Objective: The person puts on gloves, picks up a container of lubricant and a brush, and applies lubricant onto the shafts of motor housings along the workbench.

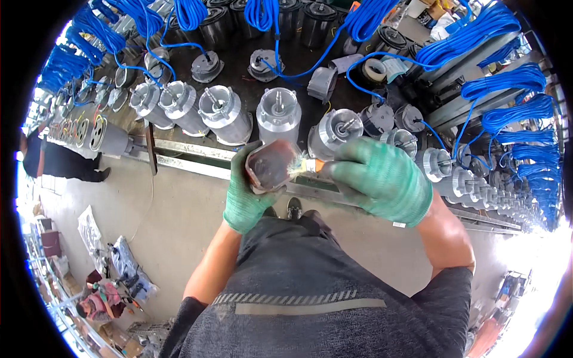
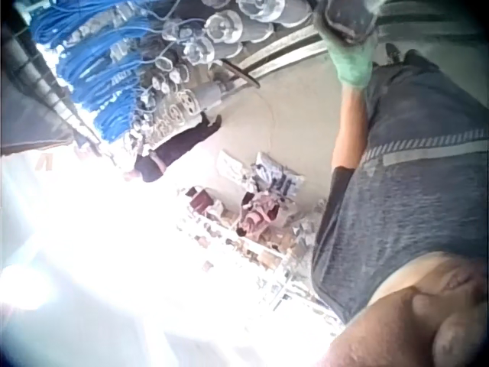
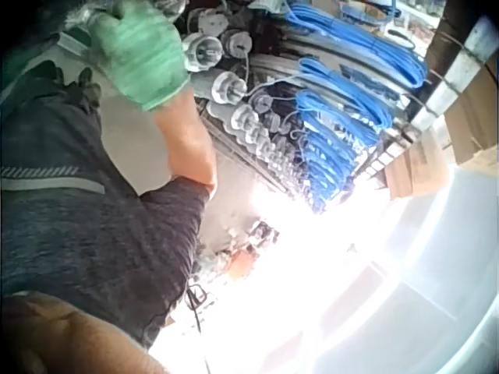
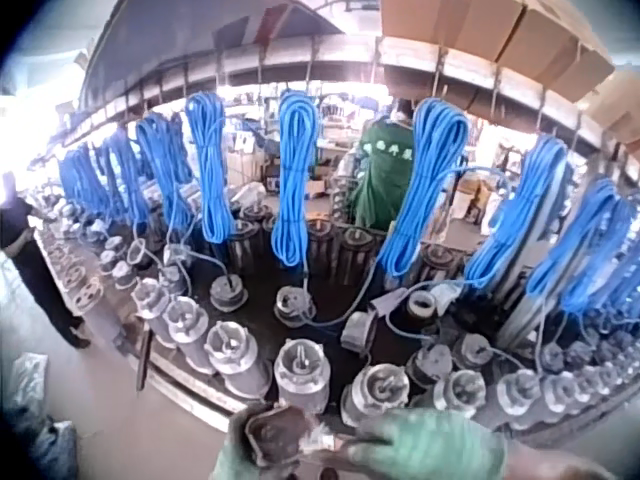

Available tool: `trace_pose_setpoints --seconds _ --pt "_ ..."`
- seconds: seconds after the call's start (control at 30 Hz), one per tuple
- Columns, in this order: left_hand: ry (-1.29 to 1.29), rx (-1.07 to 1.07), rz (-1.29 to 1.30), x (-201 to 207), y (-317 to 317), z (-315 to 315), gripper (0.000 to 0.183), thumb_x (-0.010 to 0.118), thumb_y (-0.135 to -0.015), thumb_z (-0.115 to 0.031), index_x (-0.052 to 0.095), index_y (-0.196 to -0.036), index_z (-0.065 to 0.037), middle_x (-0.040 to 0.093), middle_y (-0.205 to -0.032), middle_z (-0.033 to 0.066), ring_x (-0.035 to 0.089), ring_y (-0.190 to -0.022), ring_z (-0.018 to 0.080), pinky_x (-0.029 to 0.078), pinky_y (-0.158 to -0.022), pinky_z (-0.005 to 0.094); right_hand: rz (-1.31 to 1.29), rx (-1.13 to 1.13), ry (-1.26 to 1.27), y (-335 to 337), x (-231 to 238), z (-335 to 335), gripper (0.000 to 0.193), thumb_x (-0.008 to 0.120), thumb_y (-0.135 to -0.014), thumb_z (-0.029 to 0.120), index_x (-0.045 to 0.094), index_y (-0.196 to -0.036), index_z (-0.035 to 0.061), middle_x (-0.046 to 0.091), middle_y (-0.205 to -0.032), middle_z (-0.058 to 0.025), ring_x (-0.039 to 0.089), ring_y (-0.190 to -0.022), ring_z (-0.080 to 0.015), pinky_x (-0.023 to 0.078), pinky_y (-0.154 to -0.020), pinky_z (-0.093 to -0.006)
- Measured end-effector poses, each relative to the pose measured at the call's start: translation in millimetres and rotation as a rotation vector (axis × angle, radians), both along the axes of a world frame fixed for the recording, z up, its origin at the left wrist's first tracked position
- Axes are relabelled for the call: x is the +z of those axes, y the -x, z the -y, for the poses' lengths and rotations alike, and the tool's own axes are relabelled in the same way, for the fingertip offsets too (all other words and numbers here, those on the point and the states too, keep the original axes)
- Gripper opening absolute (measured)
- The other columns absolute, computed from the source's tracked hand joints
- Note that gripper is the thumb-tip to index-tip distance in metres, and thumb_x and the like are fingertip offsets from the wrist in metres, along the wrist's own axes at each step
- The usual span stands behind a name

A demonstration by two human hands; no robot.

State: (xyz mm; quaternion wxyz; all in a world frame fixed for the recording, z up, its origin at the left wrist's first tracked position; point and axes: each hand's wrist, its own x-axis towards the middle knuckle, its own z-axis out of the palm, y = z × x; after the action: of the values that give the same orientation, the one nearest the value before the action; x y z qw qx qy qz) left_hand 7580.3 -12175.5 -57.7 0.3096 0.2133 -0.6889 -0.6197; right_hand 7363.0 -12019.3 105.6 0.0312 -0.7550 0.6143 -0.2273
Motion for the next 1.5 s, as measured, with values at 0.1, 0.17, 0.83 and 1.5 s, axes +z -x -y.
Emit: trace_pose_setpoints --seconds 0.1,0.17,0.83,1.5 --pt "0.021 0.029 0.028 -5 5 -10 0.100 0.089 -0.067 -0.001 0.035 -0.151 -0.006 0.050 -0.145 0.0124 0.051 -0.135 0.0248 0.045 -0.114 0.0407 -0.078 0.075 -0.042 5 -6 8 0.034 0.083 -0.078 0.019 0.071 -0.108 0.0086 0.065 -0.101 -0.0099 0.067 -0.083 -0.0304 0.055 -0.068 -0.0408" --pt "0.027 0.036 -0.001 -9 9 -14 0.101 0.089 -0.065 0.000 0.035 -0.151 -0.005 0.050 -0.146 0.0123 0.051 -0.136 0.0251 0.043 -0.115 0.0415 -0.092 0.079 -0.072 5 -7 10 0.034 0.082 -0.079 0.021 0.071 -0.109 0.0088 0.064 -0.099 -0.0099 0.067 -0.084 -0.0303 0.055 -0.068 -0.0410" --pt "-0.065 0.030 0.001 -7 -14 60 0.098 0.089 -0.068 0.001 0.035 -0.150 -0.005 0.051 -0.142 0.0124 0.054 -0.130 0.0243 0.047 -0.111 0.0389 0.305 -0.345 0.040 -20 -31 43 0.022 0.078 -0.079 -0.002 0.074 -0.100 0.0070 0.069 -0.095 -0.0093 0.069 -0.079 -0.0246 0.055 -0.067 -0.0327" --pt "-0.143 0.151 -0.034 -18 -41 116 0.095 0.085 -0.071 0.003 0.033 -0.150 -0.004 0.047 -0.145 0.0128 0.049 -0.135 0.0246 0.043 -0.114 0.0401 0.320 -0.672 -0.152 44 -137 142 0.017 0.066 -0.092 0.010 0.076 -0.105 0.0078 0.074 -0.104 -0.0169 0.072 -0.094 -0.0351 0.057 -0.083 -0.0411"
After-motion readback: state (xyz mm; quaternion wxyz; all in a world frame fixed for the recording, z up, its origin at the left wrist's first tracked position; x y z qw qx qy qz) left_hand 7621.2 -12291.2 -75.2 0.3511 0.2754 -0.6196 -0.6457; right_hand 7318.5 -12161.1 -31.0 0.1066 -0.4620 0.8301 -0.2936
